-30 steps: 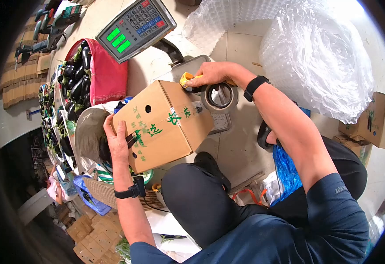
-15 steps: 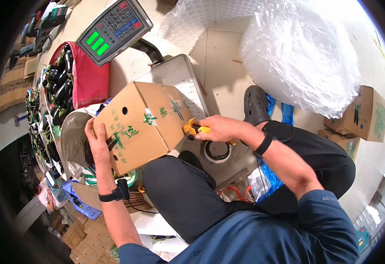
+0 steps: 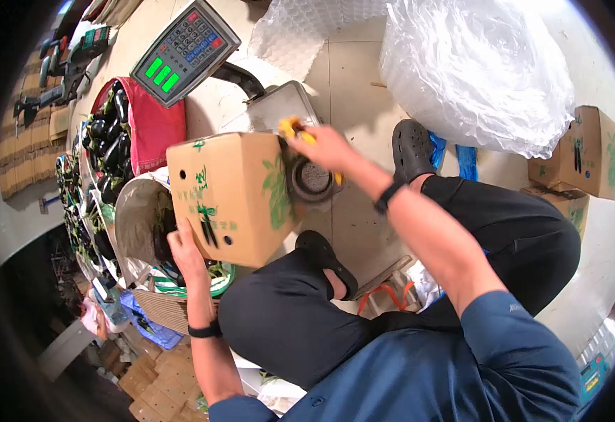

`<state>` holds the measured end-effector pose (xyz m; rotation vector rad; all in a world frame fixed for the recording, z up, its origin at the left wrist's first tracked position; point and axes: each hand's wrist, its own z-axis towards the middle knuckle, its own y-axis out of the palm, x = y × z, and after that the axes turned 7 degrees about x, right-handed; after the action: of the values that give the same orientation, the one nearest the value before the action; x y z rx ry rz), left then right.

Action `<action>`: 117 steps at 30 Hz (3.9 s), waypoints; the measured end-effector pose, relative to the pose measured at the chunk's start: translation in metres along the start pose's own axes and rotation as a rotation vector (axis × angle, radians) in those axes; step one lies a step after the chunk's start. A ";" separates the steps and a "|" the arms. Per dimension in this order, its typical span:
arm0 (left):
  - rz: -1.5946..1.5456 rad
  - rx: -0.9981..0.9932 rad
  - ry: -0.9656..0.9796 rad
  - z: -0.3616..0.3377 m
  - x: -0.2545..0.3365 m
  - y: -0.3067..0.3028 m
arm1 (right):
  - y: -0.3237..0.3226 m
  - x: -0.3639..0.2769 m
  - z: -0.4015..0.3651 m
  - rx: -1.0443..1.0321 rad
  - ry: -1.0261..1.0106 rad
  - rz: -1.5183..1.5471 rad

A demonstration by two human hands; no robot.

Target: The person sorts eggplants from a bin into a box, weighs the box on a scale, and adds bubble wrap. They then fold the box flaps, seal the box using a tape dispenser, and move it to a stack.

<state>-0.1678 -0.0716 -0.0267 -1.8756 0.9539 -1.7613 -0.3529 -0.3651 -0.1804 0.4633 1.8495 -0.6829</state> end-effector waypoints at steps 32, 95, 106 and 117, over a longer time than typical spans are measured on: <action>-0.161 -0.105 0.254 0.054 0.036 0.039 | 0.010 0.014 -0.159 -0.107 0.098 -0.207; -0.287 -0.229 0.209 0.084 0.055 0.060 | -0.049 -0.008 0.061 -0.626 -0.211 -0.372; -0.298 -0.223 0.267 0.104 0.036 0.062 | -0.030 0.036 -0.111 -0.402 -0.126 -0.209; -0.459 0.280 -0.036 0.000 0.037 0.069 | -0.024 0.005 -0.049 0.018 0.007 -0.056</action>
<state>-0.1829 -0.1449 -0.0482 -2.0354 0.2479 -1.9757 -0.4039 -0.3514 -0.1663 0.4277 1.8697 -0.7369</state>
